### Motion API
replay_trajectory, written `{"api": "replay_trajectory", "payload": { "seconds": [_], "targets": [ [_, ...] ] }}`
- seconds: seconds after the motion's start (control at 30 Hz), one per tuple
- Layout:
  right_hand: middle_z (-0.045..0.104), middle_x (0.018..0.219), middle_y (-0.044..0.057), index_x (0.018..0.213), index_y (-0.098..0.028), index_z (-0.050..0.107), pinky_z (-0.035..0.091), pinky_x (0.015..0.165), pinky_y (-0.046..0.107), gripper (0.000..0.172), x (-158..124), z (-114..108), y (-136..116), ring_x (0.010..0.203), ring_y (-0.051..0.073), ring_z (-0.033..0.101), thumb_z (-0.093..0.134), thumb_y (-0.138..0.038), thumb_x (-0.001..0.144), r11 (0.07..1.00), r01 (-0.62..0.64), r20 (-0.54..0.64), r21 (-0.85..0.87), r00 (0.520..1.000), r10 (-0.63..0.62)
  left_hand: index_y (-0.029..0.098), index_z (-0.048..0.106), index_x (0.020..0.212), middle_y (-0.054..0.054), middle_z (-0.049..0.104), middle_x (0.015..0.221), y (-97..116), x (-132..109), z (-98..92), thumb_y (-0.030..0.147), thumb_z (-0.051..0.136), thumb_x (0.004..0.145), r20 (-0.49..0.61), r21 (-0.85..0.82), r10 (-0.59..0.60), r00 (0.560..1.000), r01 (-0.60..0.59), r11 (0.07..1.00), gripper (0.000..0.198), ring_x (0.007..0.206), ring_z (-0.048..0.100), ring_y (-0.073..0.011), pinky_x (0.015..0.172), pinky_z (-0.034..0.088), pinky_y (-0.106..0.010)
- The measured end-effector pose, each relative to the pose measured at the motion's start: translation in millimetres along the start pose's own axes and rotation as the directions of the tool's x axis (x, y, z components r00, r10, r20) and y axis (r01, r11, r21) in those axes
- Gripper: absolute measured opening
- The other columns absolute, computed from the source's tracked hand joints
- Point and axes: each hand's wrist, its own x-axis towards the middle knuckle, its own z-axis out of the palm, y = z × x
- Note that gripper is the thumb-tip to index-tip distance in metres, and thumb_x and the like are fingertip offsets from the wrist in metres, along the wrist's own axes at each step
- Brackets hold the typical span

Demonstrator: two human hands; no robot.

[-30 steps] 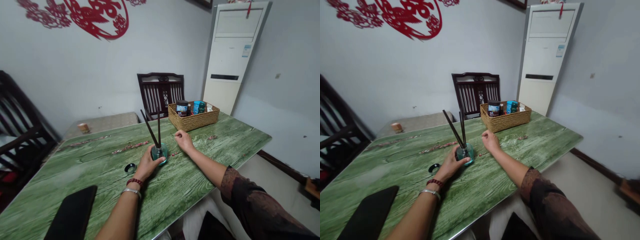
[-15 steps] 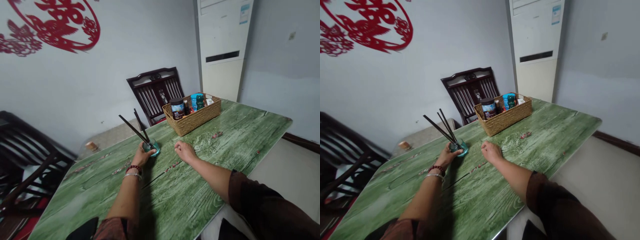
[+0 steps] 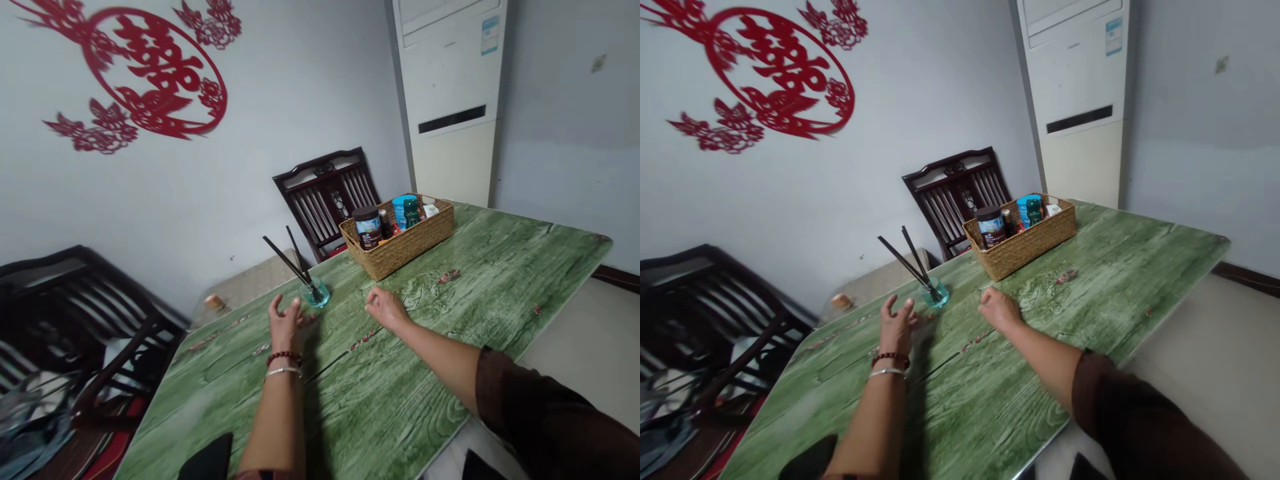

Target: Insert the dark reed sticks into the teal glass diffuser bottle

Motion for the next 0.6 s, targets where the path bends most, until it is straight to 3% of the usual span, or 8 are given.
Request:
{"api": "replay_trajectory", "payload": {
  "seconds": [0.03,0.07,0.13,0.23,0.33,0.43,0.5,0.6],
  "targets": [
    [0.046,0.055,-0.009,0.073,-0.024,0.060,0.026,0.062,0.026,0.016,0.4,0.1,-0.7,0.056,0.013,0.043,0.073,-0.014,0.072,0.999,-0.015,-0.023,0.043,1.000,0.016,0.030,0.042,0.148,0.011,0.045,0.074,2.4,-13.4,-4.2,0.048,0.080,0.083,0.003,-0.063,-0.008,1.000,0.008,0.998,0.078,0.056,0.049,-0.0074,0.063,0.054,-0.025],
    [0.041,0.052,-0.011,0.071,-0.023,0.058,0.025,0.060,0.026,0.017,0.5,0.2,-2.1,0.054,0.012,0.039,0.071,-0.013,0.070,0.995,-0.031,-0.040,0.090,0.999,0.034,0.033,0.045,0.146,0.014,0.038,0.067,5.2,-26.8,-7.9,0.043,0.081,0.083,0.011,-0.246,-0.030,0.999,0.031,0.969,0.073,0.050,0.041,-0.0057,0.059,0.050,-0.021],
    [0.034,0.049,-0.013,0.074,-0.023,0.059,0.022,0.056,0.025,0.015,0.4,-0.1,-8.6,0.049,0.010,0.031,0.068,-0.014,0.067,0.969,-0.060,-0.021,0.238,0.998,0.067,0.038,0.052,0.141,0.015,0.030,0.058,12.2,-51.3,-13.2,0.029,0.085,0.081,0.125,-0.517,-0.027,0.992,0.089,0.852,0.069,0.044,0.032,-0.0042,0.052,0.042,-0.015],
    [0.030,0.049,-0.016,0.101,-0.025,0.068,0.020,0.051,0.023,0.036,0.8,-6.2,-33.2,0.046,0.009,0.021,0.068,-0.021,0.065,0.782,-0.123,0.165,0.611,0.986,0.026,0.045,0.059,0.138,0.013,0.029,0.055,25.1,-76.6,-15.0,0.010,0.080,0.082,0.261,-0.698,0.045,0.964,0.156,0.698,0.069,0.041,0.031,-0.0035,0.050,0.040,-0.012],
    [0.027,0.050,-0.018,0.124,-0.027,0.065,0.021,0.050,0.022,0.060,3.9,-17.2,-71.7,0.045,0.007,0.016,0.071,-0.023,0.065,0.495,-0.194,0.320,0.847,0.929,-0.185,0.047,0.061,0.139,0.012,0.032,0.055,34.6,-87.8,-10.8,0.002,0.073,0.085,0.300,-0.795,0.131,0.945,0.172,0.581,0.071,0.041,0.035,-0.0028,0.050,0.041,-0.010],
    [0.020,0.050,-0.017,0.130,-0.029,0.064,0.023,0.050,0.022,0.061,8.1,-18.1,-98.7,0.045,0.007,0.014,0.073,-0.020,0.070,0.311,-0.216,0.318,0.926,0.890,-0.327,0.049,0.060,0.141,0.011,0.033,0.056,32.8,-91.1,-5.5,0.001,0.071,0.086,0.313,-0.827,0.179,0.933,0.175,0.534,0.073,0.040,0.035,-0.0026,0.049,0.041,-0.009],
    [0.017,0.051,-0.017,0.128,-0.029,0.064,0.022,0.050,0.022,0.058,9.8,-7.3,-97.1,0.045,0.008,0.013,0.073,-0.018,0.072,0.233,-0.246,0.316,0.941,0.886,-0.339,0.049,0.059,0.141,0.011,0.034,0.058,25.3,-90.9,-3.5,0.001,0.071,0.086,0.332,-0.823,0.169,0.928,0.198,0.533,0.074,0.040,0.035,-0.0024,0.048,0.040,-0.009],
    [0.014,0.051,-0.017,0.124,-0.029,0.064,0.019,0.048,0.022,0.057,9.6,18.9,-69.5,0.044,0.007,0.011,0.075,-0.015,0.070,0.178,-0.352,0.390,0.919,0.877,-0.280,0.048,0.060,0.142,0.011,0.041,0.061,11.1,-88.4,-3.3,0.001,0.071,0.086,0.358,-0.806,0.107,0.928,0.249,0.537,0.074,0.041,0.036,-0.0019,0.046,0.040,-0.008]
  ]
}}
